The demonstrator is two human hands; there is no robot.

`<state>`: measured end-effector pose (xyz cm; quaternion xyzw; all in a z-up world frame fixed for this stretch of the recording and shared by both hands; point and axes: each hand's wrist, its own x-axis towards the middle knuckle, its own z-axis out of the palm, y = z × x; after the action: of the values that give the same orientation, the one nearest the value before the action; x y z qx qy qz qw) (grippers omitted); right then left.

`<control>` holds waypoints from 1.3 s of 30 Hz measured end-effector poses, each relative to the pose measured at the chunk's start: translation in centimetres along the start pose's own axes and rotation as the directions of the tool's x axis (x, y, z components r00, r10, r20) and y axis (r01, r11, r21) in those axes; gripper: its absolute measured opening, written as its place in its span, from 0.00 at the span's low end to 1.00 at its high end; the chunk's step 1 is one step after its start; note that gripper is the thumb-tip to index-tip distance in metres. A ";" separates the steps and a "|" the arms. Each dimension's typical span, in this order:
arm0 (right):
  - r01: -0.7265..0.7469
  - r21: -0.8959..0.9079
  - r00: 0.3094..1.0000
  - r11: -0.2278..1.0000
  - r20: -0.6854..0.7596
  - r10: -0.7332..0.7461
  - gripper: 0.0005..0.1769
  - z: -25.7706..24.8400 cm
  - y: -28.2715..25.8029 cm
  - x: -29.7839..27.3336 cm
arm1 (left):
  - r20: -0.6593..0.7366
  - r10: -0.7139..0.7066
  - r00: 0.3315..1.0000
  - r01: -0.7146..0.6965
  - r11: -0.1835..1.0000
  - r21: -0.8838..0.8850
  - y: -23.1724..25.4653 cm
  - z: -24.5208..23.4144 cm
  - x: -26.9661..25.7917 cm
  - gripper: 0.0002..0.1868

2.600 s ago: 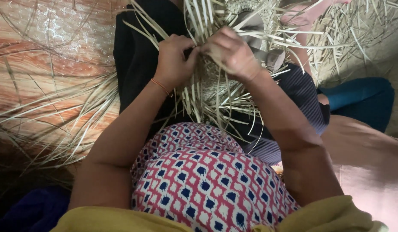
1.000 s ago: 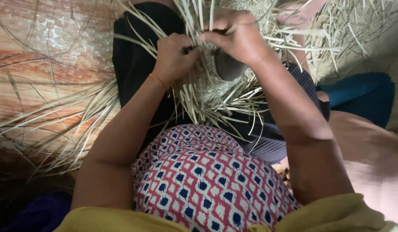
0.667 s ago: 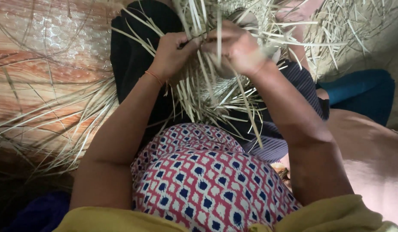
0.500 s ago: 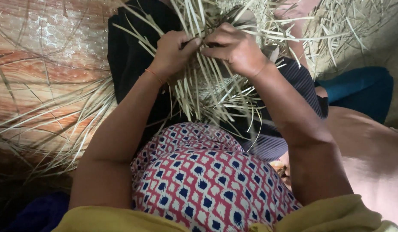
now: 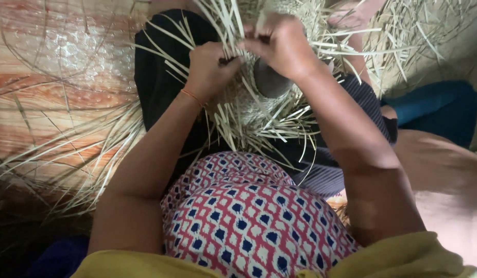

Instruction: The person weaves a hat by hand using dried straw strands, pressing and placing individual leaves to form the hat around a wooden mold.

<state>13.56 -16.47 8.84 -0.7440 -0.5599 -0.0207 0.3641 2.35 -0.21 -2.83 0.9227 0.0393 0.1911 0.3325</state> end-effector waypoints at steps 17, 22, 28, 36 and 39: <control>0.211 -0.338 0.975 0.917 0.146 -0.170 0.08 -0.1 0.1 -4.0 | 0.098 -0.074 0.992 0.087 0.986 -0.139 -1.2 3.1 0.0 0.19; 0.033 -0.202 0.994 0.979 0.111 -0.010 0.05 0.1 1.7 -2.3 | 0.045 0.125 0.991 -0.122 0.990 -0.066 1.8 -0.5 0.4 0.06; -0.023 0.082 0.999 0.996 -0.048 0.027 0.07 -1.2 -0.9 0.8 | 0.083 -0.030 0.996 0.035 0.997 -0.067 0.2 0.8 0.6 0.17; -0.029 -0.100 0.997 0.995 0.067 0.036 0.10 0.4 2.2 -2.8 | -0.040 0.118 0.992 -0.120 0.991 -0.056 1.8 -1.0 0.5 0.10; 0.067 0.110 0.993 0.992 0.089 -0.077 0.05 0.0 1.8 -3.2 | 0.042 -0.105 0.994 0.113 0.925 -0.364 1.0 -0.7 1.1 0.19</control>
<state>13.86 -19.33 6.55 -0.7027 -0.6033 0.0309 0.3759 3.03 -0.35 -1.43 0.8431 0.0508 0.1664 0.5089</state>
